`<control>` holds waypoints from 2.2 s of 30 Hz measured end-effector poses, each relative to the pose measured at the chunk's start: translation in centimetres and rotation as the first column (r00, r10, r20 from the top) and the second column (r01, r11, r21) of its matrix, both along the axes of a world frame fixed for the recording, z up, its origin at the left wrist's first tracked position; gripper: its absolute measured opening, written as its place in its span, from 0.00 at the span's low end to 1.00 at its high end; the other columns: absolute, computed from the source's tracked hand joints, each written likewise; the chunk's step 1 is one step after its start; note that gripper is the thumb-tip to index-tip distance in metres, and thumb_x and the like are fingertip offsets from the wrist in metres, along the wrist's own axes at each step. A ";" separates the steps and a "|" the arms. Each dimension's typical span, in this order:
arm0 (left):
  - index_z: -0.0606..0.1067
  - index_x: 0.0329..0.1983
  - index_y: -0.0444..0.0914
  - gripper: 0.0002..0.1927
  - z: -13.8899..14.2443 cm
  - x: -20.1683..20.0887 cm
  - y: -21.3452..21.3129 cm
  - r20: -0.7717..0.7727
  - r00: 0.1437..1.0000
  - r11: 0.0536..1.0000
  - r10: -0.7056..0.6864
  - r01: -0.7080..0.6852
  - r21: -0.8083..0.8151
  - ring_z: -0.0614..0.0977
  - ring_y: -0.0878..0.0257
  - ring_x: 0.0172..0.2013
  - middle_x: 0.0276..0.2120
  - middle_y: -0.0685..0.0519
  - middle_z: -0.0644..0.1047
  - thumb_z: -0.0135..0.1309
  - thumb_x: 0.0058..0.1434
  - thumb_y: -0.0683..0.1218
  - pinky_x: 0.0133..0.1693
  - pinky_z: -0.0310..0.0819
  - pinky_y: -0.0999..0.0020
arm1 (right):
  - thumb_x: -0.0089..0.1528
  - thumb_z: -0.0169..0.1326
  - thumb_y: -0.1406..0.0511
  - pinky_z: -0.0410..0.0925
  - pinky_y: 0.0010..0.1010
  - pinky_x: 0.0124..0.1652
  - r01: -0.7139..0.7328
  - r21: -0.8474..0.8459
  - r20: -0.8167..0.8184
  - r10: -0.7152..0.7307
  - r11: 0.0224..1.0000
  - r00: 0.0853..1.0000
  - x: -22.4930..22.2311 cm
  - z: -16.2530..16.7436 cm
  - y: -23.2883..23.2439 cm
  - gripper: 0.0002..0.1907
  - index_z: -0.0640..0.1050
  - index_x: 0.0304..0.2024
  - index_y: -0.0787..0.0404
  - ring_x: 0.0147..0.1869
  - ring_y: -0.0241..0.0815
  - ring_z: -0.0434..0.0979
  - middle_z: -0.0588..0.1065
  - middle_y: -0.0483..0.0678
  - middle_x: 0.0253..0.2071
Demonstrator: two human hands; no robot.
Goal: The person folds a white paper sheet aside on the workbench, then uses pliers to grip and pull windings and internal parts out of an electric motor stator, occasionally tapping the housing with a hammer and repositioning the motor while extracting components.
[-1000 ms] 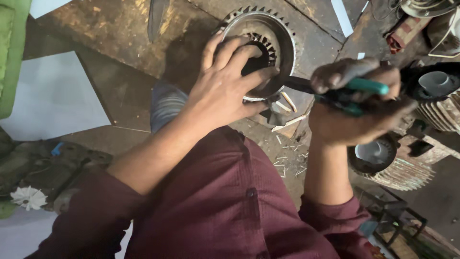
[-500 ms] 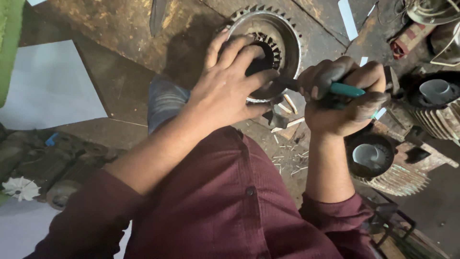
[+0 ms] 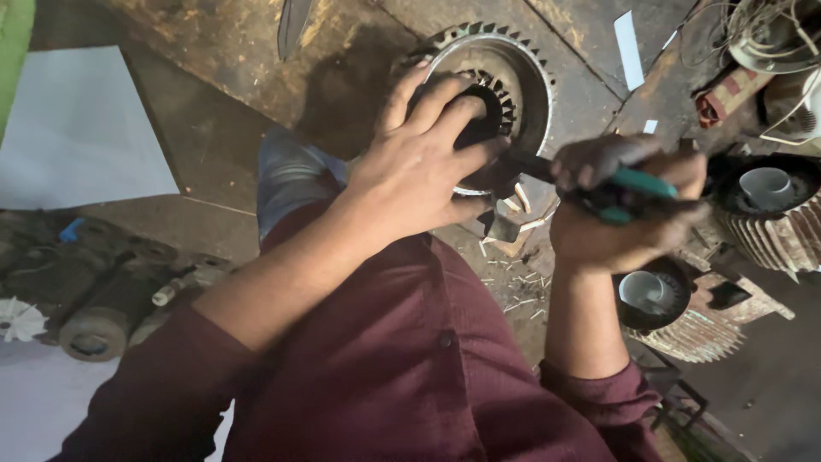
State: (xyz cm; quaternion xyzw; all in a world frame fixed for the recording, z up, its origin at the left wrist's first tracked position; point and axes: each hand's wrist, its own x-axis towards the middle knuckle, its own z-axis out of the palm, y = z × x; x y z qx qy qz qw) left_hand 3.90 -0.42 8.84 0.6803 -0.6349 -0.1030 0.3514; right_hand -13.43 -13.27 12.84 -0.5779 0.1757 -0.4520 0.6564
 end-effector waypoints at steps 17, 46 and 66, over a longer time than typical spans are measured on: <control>0.74 0.57 0.27 0.47 -0.3 -0.3 -0.6 0.032 0.997 0.997 0.073 -0.075 0.033 0.63 0.41 0.69 0.63 0.35 0.70 0.72 0.44 0.65 0.72 0.44 0.43 | 0.74 0.58 0.66 0.62 0.25 0.29 -0.246 0.028 -0.648 0.205 0.969 0.733 13.1 -2.1 -4.5 0.13 0.77 0.35 0.66 0.28 0.30 0.69 0.73 0.41 0.26; 0.66 0.65 0.36 0.20 -3.6 1.5 -0.4 -0.575 0.708 0.868 0.409 -0.497 0.005 0.72 0.50 0.65 0.61 0.45 0.70 0.55 0.73 0.44 0.67 0.65 0.56 | 0.73 0.52 0.44 0.72 0.43 0.54 0.198 0.143 -0.325 -0.143 0.970 0.935 -13.8 -2.4 4.4 0.27 0.65 0.45 0.60 0.49 0.47 0.76 0.74 0.53 0.45; 0.72 0.59 0.33 0.18 -8.7 14.5 4.7 -0.148 0.798 0.810 0.584 -0.560 0.173 0.76 0.46 0.57 0.55 0.41 0.76 0.58 0.73 0.47 0.60 0.68 0.54 | 0.66 0.58 0.62 0.75 0.34 0.44 0.559 0.457 -0.507 -0.314 0.692 0.803 -10.9 -14.6 -2.3 0.12 0.76 0.50 0.60 0.44 0.42 0.79 0.78 0.46 0.41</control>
